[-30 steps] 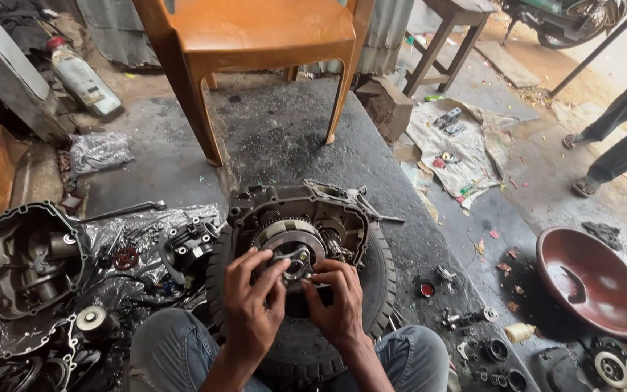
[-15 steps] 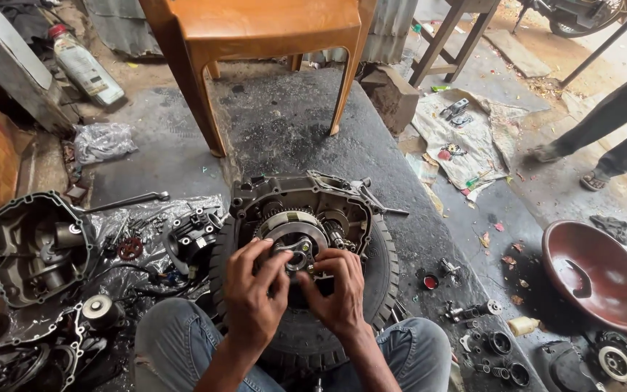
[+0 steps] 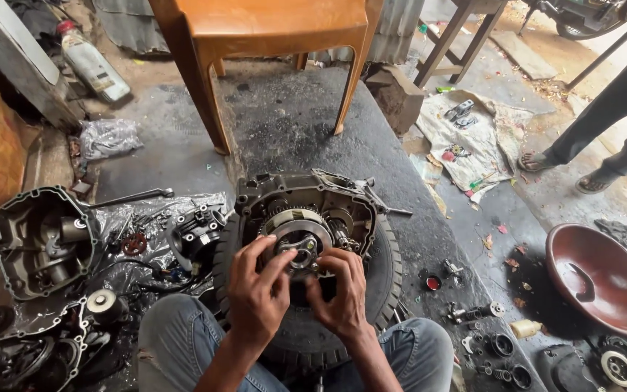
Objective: The person sits on the floor of a repair shop working on a scooter engine crankcase propped in a tire. They tap a clutch component into place with a mallet and block, fit parts into the clutch assembly by hand, and use a socket wrench on the assembly.
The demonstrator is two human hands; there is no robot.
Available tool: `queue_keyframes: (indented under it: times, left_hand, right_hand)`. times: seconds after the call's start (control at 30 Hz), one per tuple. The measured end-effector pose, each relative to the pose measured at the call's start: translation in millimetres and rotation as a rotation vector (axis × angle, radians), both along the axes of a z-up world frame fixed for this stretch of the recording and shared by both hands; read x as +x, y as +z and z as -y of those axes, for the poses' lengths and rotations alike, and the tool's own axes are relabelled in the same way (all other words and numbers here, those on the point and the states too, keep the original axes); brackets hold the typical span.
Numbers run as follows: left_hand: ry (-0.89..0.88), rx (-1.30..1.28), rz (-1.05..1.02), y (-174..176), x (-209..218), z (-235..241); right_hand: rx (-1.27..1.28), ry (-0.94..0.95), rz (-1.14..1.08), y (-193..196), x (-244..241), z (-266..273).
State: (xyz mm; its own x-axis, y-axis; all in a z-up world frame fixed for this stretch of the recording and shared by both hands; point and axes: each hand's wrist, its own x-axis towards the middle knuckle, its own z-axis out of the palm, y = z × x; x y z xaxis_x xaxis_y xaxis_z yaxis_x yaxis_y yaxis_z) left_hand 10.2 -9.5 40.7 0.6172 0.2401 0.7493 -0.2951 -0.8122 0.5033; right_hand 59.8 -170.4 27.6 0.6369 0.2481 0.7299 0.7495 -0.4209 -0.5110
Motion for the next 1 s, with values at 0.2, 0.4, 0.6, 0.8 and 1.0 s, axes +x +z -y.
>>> queue_keyframes:
  times: [0.2, 0.4, 0.6, 0.8, 1.0]
  left_hand:
    - [0.004, 0.027, 0.009, -1, -4, 3]
    - [-0.017, -0.020, -0.006, 10, -6, 1]
    - [-0.027, 0.010, -0.018, 3, -1, -1]
    - [-0.037, 0.020, -0.005, 3, -3, 0]
    - [0.013, 0.045, -0.004, 10, -5, 2]
  right_hand:
    - [0.002, -0.018, 0.065, 4, -2, -1]
    - [-0.009, -0.025, 0.030, 2, -6, 0]
    - [-0.002, -0.014, 0.020, -1, -1, -1]
    - [0.004, -0.047, 0.028, -1, -3, -3]
    - [-0.023, -0.053, 0.041, -6, -2, -1]
